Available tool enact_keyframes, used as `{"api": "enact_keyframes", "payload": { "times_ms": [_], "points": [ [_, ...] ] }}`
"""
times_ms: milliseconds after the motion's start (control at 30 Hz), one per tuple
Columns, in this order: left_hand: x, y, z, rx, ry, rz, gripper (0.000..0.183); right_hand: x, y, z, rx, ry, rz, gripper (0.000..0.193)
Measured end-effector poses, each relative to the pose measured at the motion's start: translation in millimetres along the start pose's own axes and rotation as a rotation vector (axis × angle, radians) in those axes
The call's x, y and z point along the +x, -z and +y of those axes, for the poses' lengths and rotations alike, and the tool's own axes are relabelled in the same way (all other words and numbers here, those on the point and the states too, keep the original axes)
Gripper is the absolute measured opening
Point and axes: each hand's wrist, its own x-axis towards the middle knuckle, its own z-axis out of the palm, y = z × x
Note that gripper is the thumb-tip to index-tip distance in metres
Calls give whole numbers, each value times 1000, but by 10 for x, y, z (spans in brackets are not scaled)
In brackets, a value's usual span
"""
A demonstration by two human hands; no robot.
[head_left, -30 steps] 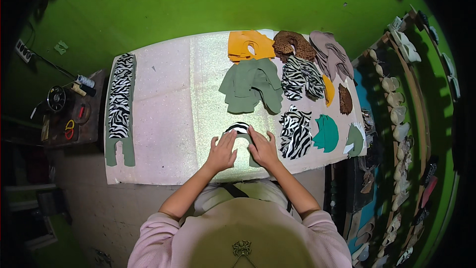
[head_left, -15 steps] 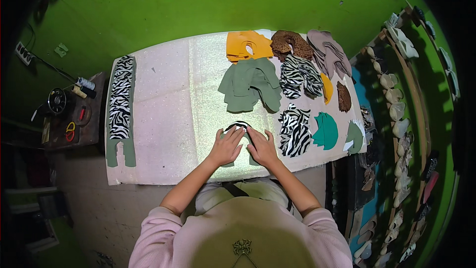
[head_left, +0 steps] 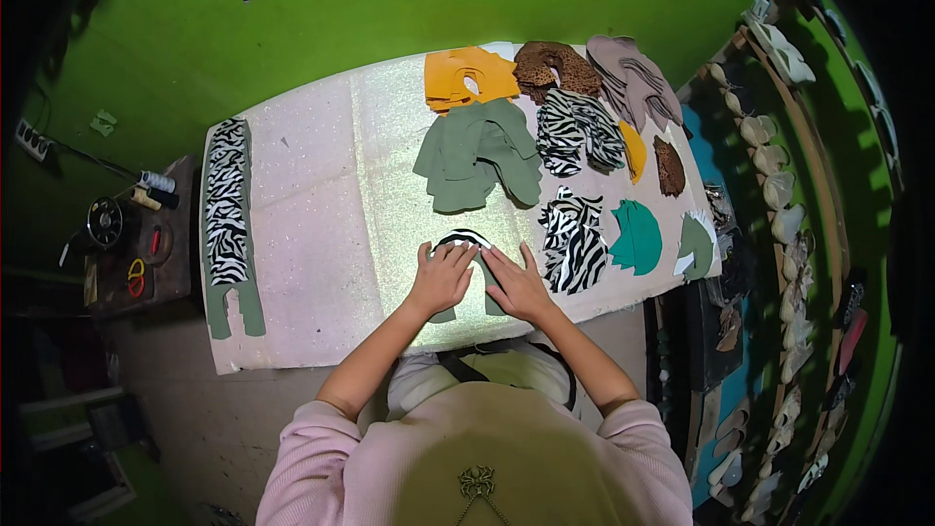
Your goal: The recorder is shown organizing and inspecting various patterned and solid-colored shoe upper components on a work table.
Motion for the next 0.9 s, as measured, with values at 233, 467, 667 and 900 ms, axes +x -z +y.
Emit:
{"api": "enact_keyframes", "payload": {
  "times_ms": [233, 467, 667, 900],
  "points": [
    [54, 22, -29, -2, -15, -21, 44, -330, -36, -22, 36, 54, -126, 65],
    [27, -6, -9, 8, -12, 16, 44, -661, 72, -81, 32, 131, -332, 65],
    [4, -39, -39, -13, -6, 22, 46, -421, 239, -30, 323, 199, -179, 54],
    [-66, -81, -86, -28, -7, -35, 47, 333, -102, -190, 347, 19, 137, 58]
  ]
}}
